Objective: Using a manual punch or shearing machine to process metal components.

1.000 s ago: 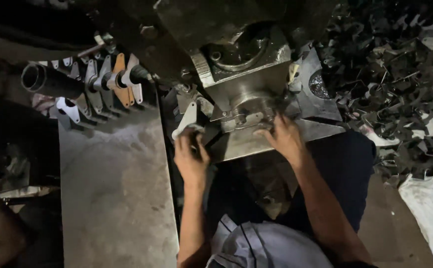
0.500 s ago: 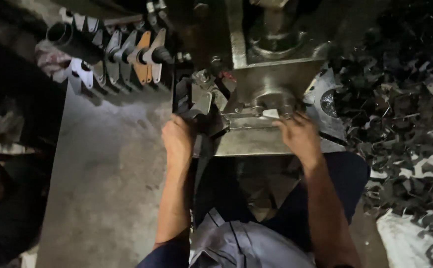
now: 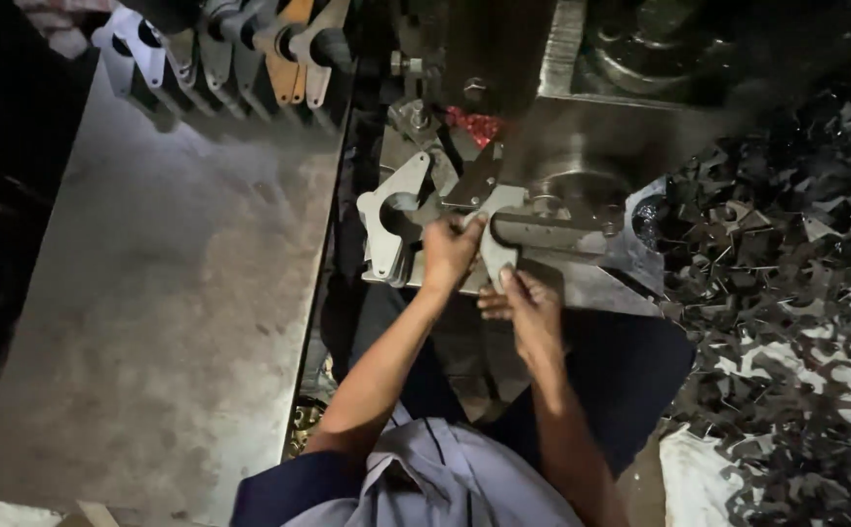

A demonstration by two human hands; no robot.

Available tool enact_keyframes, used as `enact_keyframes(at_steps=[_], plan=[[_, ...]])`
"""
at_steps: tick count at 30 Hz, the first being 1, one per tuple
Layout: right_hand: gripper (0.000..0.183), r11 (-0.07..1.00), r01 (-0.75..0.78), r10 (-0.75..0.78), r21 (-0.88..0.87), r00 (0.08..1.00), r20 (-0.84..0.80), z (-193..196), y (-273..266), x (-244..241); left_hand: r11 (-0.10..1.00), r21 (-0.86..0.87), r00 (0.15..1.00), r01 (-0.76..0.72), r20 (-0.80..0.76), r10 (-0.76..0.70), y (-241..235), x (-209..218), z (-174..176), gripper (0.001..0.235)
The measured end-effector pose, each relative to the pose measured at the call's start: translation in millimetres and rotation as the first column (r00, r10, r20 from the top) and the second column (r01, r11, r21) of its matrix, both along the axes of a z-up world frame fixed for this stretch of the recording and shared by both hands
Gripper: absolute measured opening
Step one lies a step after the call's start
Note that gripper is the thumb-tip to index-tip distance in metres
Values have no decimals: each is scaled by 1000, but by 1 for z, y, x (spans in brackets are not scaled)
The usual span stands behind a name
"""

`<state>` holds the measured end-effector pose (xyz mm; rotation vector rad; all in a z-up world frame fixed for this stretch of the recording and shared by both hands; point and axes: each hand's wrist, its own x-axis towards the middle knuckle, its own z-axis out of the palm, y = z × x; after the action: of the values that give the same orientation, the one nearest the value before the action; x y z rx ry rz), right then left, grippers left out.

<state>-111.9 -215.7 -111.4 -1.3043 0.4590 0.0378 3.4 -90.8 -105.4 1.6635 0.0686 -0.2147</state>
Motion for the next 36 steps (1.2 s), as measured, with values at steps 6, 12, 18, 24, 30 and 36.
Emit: enact_keyframes(at_steps=[6,12,18,24,30,36], plan=[[28,975,218,-218,-33,976,5,-7,11,29,980,-195,999,-44,-36,37,0,21,4,38],[27,983,184,-183,-26,983,21,9,4,30,980,189,918,66,372,-134,38,-16,16,35],[65,930,-18,23,366,1000,-10,45,-18,4,950,308,893,53,412,-183,52,-84,3,30],[62,993,112,-114,25,990,86,23,-24,-16,868,497,634,-4,672,-382,9,-30,21,49],[56,939,89,-204,333,921,331,44,-31,8,818,573,533,50,678,-506,3,16,13,24],[27,832,-374,-39,409,696,717,-41,-52,-10,630,-471,780,617,263,-568,17,5,-34,15]])
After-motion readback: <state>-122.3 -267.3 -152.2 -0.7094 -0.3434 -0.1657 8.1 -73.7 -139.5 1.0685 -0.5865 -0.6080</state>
